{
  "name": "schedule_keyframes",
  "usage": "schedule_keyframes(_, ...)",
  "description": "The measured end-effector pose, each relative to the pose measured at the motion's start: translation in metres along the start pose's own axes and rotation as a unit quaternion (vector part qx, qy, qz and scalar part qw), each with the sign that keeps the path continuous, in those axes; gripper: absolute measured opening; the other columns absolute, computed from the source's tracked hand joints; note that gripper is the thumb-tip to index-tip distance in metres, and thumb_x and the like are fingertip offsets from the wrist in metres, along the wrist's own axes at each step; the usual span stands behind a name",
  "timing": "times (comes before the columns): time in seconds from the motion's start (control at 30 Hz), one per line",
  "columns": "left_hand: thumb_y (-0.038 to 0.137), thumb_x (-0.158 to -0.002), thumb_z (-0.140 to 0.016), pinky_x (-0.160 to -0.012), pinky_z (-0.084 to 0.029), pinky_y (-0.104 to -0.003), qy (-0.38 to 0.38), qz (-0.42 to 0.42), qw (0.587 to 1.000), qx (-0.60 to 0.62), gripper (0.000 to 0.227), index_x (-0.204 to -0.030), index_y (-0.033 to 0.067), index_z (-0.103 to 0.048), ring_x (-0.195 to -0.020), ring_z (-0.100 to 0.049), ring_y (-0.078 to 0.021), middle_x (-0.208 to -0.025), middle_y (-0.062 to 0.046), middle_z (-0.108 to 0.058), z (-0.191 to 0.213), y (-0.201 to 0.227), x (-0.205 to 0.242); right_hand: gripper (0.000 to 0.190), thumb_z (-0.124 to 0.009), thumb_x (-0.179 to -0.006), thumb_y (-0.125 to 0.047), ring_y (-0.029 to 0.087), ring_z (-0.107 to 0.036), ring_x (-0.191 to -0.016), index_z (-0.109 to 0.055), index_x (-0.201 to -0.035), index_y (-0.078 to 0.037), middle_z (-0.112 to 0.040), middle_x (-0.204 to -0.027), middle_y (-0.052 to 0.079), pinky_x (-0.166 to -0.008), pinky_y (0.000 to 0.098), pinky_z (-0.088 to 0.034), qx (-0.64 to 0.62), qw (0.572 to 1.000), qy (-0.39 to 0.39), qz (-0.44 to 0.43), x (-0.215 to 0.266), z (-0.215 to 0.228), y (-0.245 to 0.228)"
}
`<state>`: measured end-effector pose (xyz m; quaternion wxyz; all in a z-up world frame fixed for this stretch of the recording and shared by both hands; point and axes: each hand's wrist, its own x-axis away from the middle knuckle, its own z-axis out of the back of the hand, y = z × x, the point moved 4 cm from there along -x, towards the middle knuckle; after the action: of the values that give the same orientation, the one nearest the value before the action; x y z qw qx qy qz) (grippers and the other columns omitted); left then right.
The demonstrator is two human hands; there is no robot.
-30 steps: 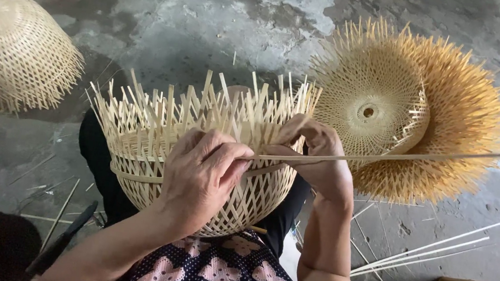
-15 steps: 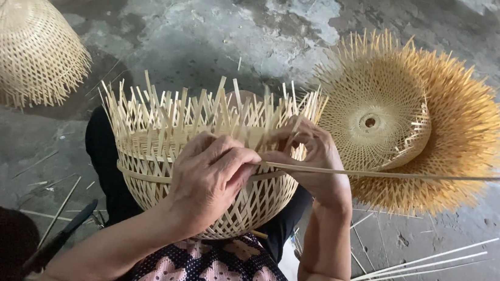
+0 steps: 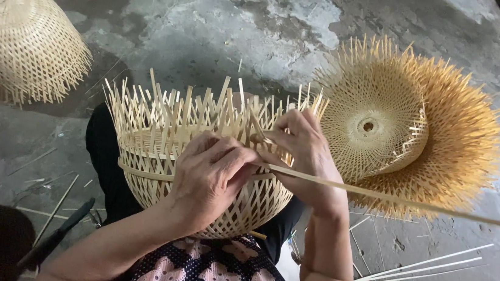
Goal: The person weaves a bamboo basket by hand, threading long bamboo strips through the vertical spokes of the frame. They rotate the basket while pressing the strips into place and tucking the ends into the weave.
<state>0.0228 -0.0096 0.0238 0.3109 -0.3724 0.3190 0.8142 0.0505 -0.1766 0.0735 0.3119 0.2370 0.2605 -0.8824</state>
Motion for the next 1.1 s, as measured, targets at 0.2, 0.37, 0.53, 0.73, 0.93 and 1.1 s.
schedule_keyframes(0.2,0.02,-0.082,-0.088,-0.076,-0.048,-0.028,0.014,-0.006,1.0,0.006,0.028,-0.098,0.0155,-0.065,-0.078,-0.057,-0.011,-0.085,0.005,-0.064,0.004,0.003,-0.003,0.03,-0.088,-0.083,-0.011,0.012,-0.05,-0.086,-0.075,-0.11,-0.008,-0.064,-0.101,0.004,-0.075,0.0273,-0.041,-0.339,0.932,-0.071,-0.103,0.021,-0.033,0.048)
schedule_keyframes(0.37,0.024,-0.085,-0.085,-0.077,-0.048,-0.032,0.006,-0.011,1.0,0.005,0.027,-0.096,0.0153,-0.062,-0.079,-0.058,-0.0129,-0.084,0.004,-0.062,0.017,0.011,-0.012,0.032,-0.082,-0.077,-0.003,0.005,-0.062,-0.079,-0.071,-0.107,-0.01,-0.068,-0.098,0.0,-0.064,0.0195,-0.05,-0.555,0.804,-0.023,-0.212,0.006,-0.025,0.021)
schedule_keyframes(0.53,0.021,-0.092,-0.081,-0.073,-0.049,-0.032,0.015,-0.019,1.0,0.009,0.025,-0.1,0.0099,-0.06,-0.075,-0.056,-0.0132,-0.083,0.0,-0.06,0.006,0.006,-0.005,0.012,-0.075,-0.09,-0.019,0.007,-0.057,-0.073,-0.064,-0.095,-0.015,-0.06,-0.086,-0.002,-0.067,0.0257,-0.056,0.104,0.987,0.12,-0.013,0.042,-0.053,0.103)
schedule_keyframes(0.73,0.012,-0.091,-0.078,-0.069,-0.049,-0.031,-0.008,0.004,1.0,0.004,0.023,-0.105,0.005,-0.062,-0.073,-0.056,-0.014,-0.087,-0.002,-0.061,0.003,0.006,-0.004,0.018,-0.075,-0.096,-0.031,0.011,-0.059,-0.072,-0.064,-0.088,-0.019,-0.059,-0.078,-0.003,-0.071,0.0309,-0.06,0.463,0.818,0.257,0.224,0.064,-0.059,0.063)
schedule_keyframes(0.93,-0.003,-0.079,-0.075,-0.083,-0.056,-0.033,-0.059,0.0,0.998,-0.012,0.039,-0.118,0.0023,-0.068,-0.091,-0.062,-0.0185,-0.103,-0.005,-0.066,0.01,0.009,-0.001,0.018,-0.084,-0.081,-0.023,0.016,-0.068,-0.091,-0.077,-0.097,-0.018,-0.071,-0.092,-0.003,-0.079,0.0338,-0.058,0.029,0.947,0.27,0.17,0.064,-0.02,0.011)
schedule_keyframes(1.1,0.0,-0.086,-0.077,-0.085,-0.056,-0.032,-0.079,0.002,0.997,-0.003,0.031,-0.117,0.0028,-0.072,-0.096,-0.06,-0.0189,-0.106,-0.005,-0.065,0.008,0.008,-0.002,0.022,-0.087,-0.082,-0.029,0.017,-0.065,-0.1,-0.075,-0.098,-0.019,-0.072,-0.098,-0.004,-0.085,0.0347,-0.056,0.067,0.956,0.241,0.156,0.071,-0.025,0.025)
